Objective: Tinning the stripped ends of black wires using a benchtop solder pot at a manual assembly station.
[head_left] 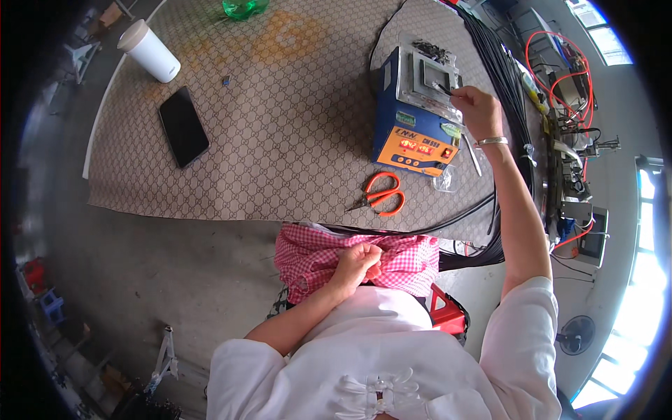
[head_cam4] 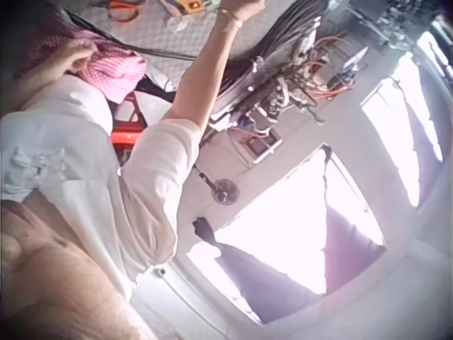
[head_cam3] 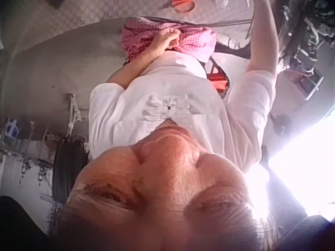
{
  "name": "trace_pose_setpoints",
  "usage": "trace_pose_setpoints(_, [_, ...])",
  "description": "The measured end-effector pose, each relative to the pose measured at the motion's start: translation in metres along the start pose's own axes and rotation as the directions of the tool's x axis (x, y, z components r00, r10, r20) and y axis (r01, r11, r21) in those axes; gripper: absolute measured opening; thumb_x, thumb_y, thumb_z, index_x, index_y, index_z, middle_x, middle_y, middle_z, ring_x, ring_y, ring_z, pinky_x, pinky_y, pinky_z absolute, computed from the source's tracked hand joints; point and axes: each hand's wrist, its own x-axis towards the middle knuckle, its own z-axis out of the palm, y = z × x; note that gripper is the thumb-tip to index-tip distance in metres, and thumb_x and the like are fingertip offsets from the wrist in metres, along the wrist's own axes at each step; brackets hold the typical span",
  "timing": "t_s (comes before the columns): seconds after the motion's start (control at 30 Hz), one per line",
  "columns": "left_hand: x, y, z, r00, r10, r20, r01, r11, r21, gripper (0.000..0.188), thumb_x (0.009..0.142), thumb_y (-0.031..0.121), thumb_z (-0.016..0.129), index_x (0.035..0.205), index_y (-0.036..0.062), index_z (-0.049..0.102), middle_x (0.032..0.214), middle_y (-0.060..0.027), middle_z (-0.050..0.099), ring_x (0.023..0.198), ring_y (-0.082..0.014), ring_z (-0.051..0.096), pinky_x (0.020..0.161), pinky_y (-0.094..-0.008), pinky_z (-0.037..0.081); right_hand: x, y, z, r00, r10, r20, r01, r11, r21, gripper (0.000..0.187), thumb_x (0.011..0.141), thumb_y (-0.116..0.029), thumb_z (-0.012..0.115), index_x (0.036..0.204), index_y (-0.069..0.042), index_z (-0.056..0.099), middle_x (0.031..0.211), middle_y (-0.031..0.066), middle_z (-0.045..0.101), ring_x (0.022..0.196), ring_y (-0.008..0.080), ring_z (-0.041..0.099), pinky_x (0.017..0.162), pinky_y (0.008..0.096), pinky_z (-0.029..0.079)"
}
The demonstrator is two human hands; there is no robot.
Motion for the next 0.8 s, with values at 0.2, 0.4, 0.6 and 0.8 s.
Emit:
trace_pose_setpoints(0.2, [-0.001, 0.003, -0.001, 0.999, -0.032, -0.002, 0.032, 0.999, 0.012, 0.015, 0.085, 0.022, 0.055, 0.09, 0.0078, 0.054, 0.069, 0.0014, 0.055, 0.056, -0.0054, 0.053, 0.048, -0.0175, 0.041, 0.002, 0.003, 0.003, 1.0, -0.019, 0.006, 0.019, 1.0, 0.008, 0.016, 0.069, -0.013, 0.063, 0.083, -0.006, 0.065, 0.074, 0.0113, 0.064, 0.069, 0.0202, 0.063, 0.062, 0.0279, 0.048])
trace_pose_setpoints(0.4, [-0.002, 0.002, -0.002, 1.0, -0.029, 0.002, 0.029, 1.0, 0.0, 0.015, 0.085, 0.021, 0.054, 0.091, 0.0073, 0.054, 0.069, 0.0009, 0.055, 0.057, -0.0058, 0.053, 0.049, -0.018, 0.043, 0.0, 0.0, 0.001, 1.0, -0.016, -0.01, 0.017, 0.999, 0.047, 0.017, 0.07, -0.011, 0.064, 0.085, -0.005, 0.065, 0.07, 0.0091, 0.063, 0.063, 0.0165, 0.061, 0.057, 0.0258, 0.046])
trace_pose_setpoints(0.6, [-0.002, -0.001, 0.003, 0.998, 0.056, 0.035, -0.056, 0.998, 0.0, 0.015, 0.084, 0.021, 0.055, 0.087, 0.0058, 0.052, 0.066, -0.0001, 0.054, 0.052, -0.0049, 0.05, 0.043, -0.0172, 0.037, -0.029, -0.009, -0.02, 0.946, 0.183, 0.269, -0.324, 0.61, 0.723, 0.015, 0.079, -0.006, 0.06, 0.091, 0.001, 0.061, 0.064, 0.0017, 0.056, 0.047, 0.004, 0.043, 0.039, 0.0169, 0.029])
trace_pose_setpoints(0.8, [-0.014, 0.006, 0.015, 0.978, 0.117, 0.17, -0.126, 0.991, 0.038, 0.015, 0.085, 0.013, 0.052, 0.096, 0.002, 0.051, 0.073, -0.0013, 0.054, 0.059, -0.0055, 0.047, 0.052, -0.0177, 0.038, -0.082, -0.011, -0.029, 0.918, 0.041, 0.395, -0.397, 0.096, 0.913, 0.01, 0.082, -0.009, 0.057, 0.09, -0.004, 0.059, 0.069, 0.0035, 0.056, 0.048, 0.0057, 0.042, 0.039, 0.0167, 0.026])
